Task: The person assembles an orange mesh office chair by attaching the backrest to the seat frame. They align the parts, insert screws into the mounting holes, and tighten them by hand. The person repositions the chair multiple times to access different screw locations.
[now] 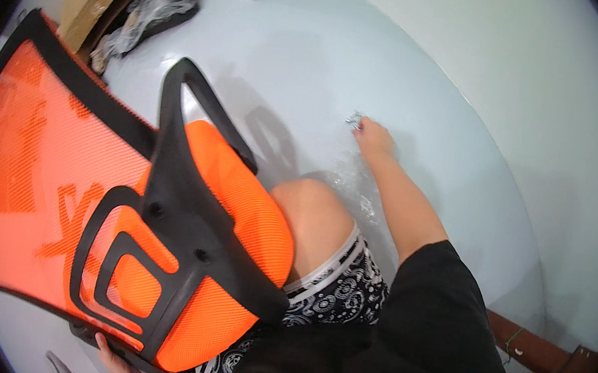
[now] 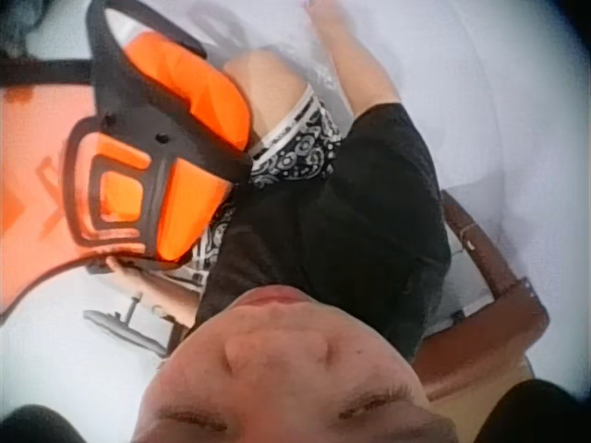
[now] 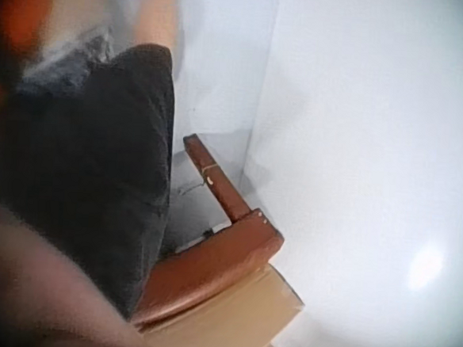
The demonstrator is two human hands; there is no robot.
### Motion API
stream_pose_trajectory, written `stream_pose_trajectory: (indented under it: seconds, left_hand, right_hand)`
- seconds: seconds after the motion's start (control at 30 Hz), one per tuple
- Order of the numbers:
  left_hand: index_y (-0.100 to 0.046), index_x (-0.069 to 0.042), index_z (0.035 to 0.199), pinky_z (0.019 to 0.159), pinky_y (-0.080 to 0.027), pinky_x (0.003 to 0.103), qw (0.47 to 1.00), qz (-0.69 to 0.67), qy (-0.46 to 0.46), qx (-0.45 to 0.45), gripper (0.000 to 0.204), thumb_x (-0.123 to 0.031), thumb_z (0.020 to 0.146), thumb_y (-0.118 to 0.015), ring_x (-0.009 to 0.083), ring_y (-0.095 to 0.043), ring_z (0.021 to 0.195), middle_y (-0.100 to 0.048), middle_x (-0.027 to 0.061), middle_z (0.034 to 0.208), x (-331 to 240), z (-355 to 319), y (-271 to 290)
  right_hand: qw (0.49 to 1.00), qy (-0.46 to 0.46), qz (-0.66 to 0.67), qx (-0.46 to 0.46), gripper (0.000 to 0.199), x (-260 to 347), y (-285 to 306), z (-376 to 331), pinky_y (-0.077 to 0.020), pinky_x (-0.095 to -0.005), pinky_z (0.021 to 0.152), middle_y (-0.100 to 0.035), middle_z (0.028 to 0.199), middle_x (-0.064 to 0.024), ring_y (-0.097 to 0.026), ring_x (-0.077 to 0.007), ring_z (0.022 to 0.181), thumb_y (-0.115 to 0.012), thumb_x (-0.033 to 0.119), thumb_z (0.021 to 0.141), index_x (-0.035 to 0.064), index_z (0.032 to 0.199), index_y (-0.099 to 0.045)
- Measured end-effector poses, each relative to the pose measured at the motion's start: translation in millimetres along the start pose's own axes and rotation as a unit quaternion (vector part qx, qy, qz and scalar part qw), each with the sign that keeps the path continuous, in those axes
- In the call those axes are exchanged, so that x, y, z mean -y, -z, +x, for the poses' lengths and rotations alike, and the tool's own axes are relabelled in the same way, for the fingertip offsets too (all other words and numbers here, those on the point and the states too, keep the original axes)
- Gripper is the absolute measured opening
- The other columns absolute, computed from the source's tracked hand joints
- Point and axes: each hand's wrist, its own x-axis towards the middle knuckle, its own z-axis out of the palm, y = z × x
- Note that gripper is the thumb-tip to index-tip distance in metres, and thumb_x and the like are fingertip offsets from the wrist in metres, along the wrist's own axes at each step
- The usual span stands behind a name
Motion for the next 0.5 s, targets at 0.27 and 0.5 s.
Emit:
stream_pose_trajectory:
  seconds: [0.27,0.5]
  left_hand:
    - [-0.047,0.000,0.130,0.095,-0.041,0.032,0.995,-0.069,-0.075,-0.022,0.054,-0.019,0.084,-0.069,0.0179,-0.054,0.108,-0.055,0.0064,0.123,6,-14,-32]
    - [-0.052,0.004,0.121,0.091,-0.043,0.030,0.982,-0.139,-0.128,0.016,0.048,-0.017,0.082,-0.072,0.0169,-0.058,0.100,-0.060,0.0074,0.114,-31,-33,-76]
  right_hand:
    - [0.630,-0.115,0.765,0.071,0.014,17,49,-47,-0.0356,-0.0261,0.052,-0.043,0.065,0.0042,-0.044,-0.0100,0.061,-0.058,0.027,0.089,0.0158,0.083,-0.055]
    - [0.561,-0.007,0.820,0.115,0.012,125,182,-109,-0.0345,-0.0184,0.047,-0.054,0.083,-0.0027,-0.046,-0.0088,0.064,-0.051,0.016,0.096,0.0056,0.100,-0.055]
